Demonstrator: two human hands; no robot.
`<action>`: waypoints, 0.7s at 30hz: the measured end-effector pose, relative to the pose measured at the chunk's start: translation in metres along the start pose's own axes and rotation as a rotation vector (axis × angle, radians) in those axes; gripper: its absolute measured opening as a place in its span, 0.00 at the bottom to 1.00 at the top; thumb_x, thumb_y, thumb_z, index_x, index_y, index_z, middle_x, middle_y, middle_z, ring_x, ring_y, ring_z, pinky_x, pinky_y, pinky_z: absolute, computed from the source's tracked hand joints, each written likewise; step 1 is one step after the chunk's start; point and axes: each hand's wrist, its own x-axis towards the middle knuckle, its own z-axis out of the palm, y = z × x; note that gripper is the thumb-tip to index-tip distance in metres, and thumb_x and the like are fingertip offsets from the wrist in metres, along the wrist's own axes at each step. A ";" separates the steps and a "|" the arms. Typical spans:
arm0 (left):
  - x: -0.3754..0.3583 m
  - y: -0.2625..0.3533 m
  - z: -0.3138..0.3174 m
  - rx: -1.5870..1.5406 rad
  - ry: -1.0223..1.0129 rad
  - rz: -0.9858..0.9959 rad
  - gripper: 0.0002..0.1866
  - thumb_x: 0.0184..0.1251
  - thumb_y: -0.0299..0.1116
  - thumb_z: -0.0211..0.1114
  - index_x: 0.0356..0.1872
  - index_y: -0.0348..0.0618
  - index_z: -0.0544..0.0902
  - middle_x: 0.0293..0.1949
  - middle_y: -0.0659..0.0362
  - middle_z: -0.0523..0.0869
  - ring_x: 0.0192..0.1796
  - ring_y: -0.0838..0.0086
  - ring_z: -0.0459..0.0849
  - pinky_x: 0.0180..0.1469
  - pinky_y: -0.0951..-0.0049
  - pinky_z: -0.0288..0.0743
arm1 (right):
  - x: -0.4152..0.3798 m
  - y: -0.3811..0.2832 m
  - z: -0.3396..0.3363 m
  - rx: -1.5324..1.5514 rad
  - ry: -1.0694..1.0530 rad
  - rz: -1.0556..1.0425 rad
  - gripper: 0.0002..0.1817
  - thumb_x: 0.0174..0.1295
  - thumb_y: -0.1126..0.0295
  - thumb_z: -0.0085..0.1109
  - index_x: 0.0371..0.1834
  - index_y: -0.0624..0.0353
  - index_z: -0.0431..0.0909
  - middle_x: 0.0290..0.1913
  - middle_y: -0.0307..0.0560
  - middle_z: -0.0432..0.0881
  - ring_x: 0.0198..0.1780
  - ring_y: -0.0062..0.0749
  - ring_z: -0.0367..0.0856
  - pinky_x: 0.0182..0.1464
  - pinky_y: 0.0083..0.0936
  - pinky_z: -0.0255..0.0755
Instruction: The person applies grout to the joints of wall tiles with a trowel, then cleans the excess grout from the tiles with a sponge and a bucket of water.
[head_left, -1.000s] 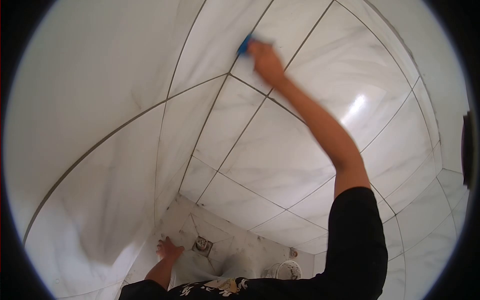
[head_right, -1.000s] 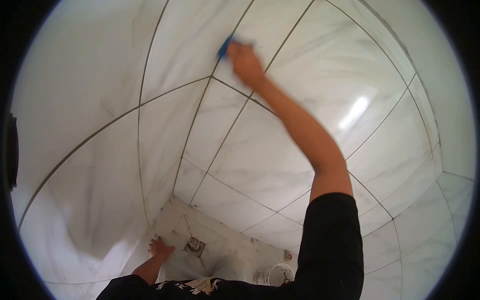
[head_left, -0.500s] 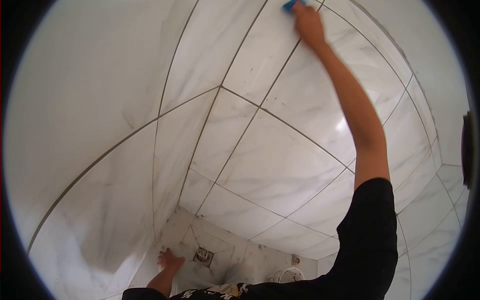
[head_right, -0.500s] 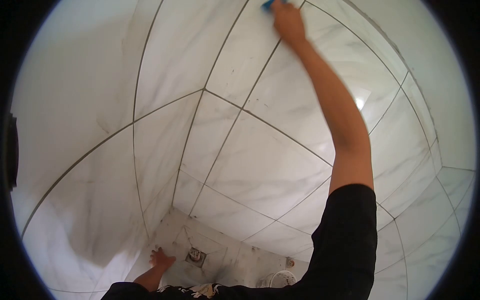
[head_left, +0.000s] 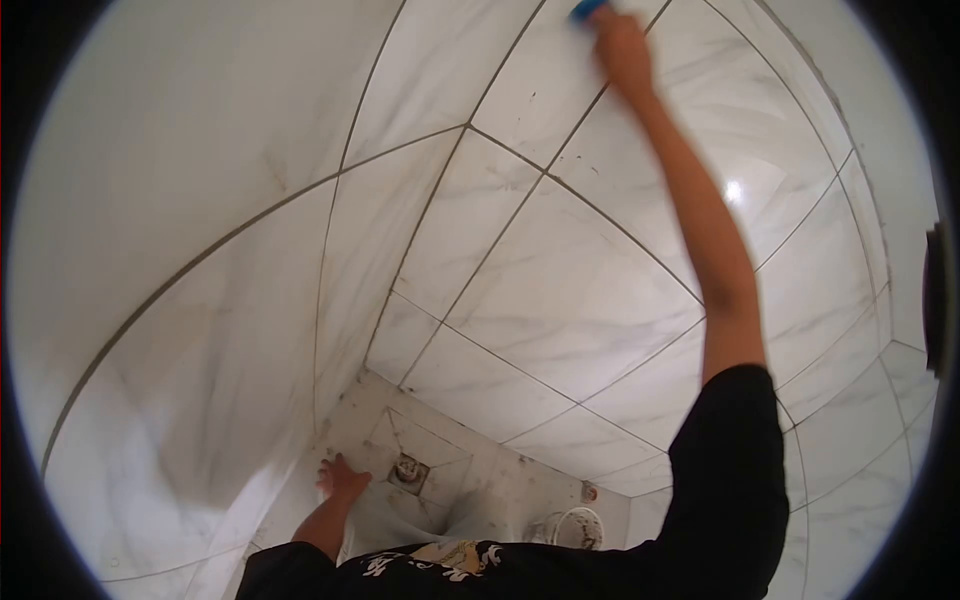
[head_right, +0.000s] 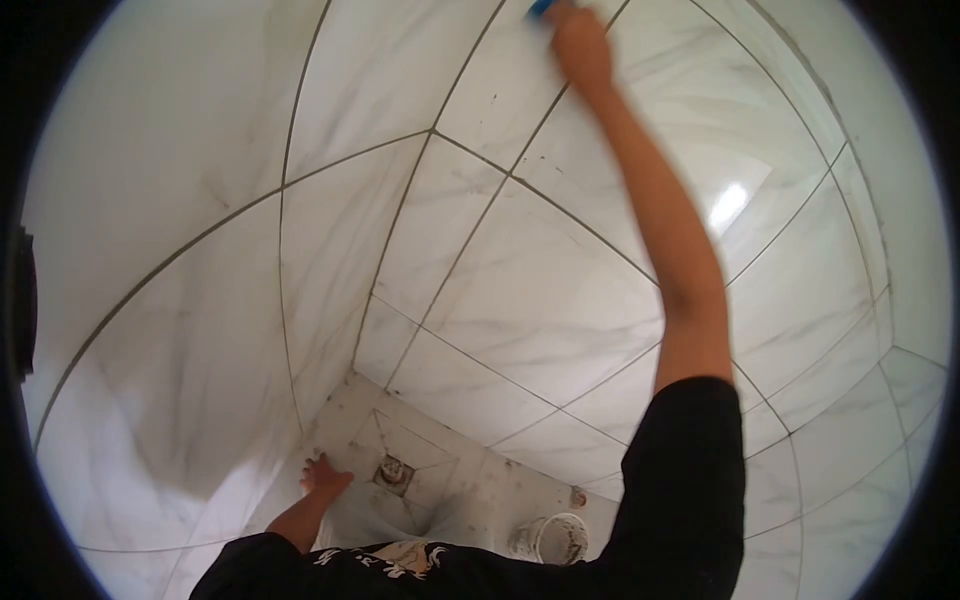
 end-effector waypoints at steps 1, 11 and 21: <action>-0.002 0.004 0.006 -0.005 -0.011 0.002 0.54 0.41 0.56 0.75 0.75 0.55 0.64 0.73 0.45 0.61 0.73 0.47 0.65 0.66 0.42 0.66 | -0.054 -0.036 0.029 0.019 -0.063 -0.067 0.13 0.57 0.78 0.52 0.44 0.57 0.81 0.49 0.54 0.85 0.50 0.47 0.83 0.54 0.41 0.76; -0.004 -0.009 -0.006 -0.037 -0.012 0.048 0.52 0.43 0.55 0.74 0.74 0.54 0.64 0.73 0.45 0.62 0.73 0.47 0.66 0.67 0.42 0.65 | 0.001 -0.027 -0.068 0.092 0.017 -0.134 0.22 0.58 0.76 0.62 0.58 0.61 0.77 0.46 0.55 0.84 0.51 0.52 0.81 0.54 0.42 0.75; -0.010 -0.014 -0.002 -0.087 0.024 0.061 0.50 0.44 0.53 0.74 0.73 0.53 0.66 0.70 0.45 0.65 0.71 0.46 0.68 0.66 0.43 0.65 | -0.132 -0.148 -0.016 0.295 -0.563 -0.417 0.11 0.52 0.78 0.60 0.40 0.64 0.82 0.40 0.53 0.85 0.49 0.48 0.80 0.53 0.39 0.75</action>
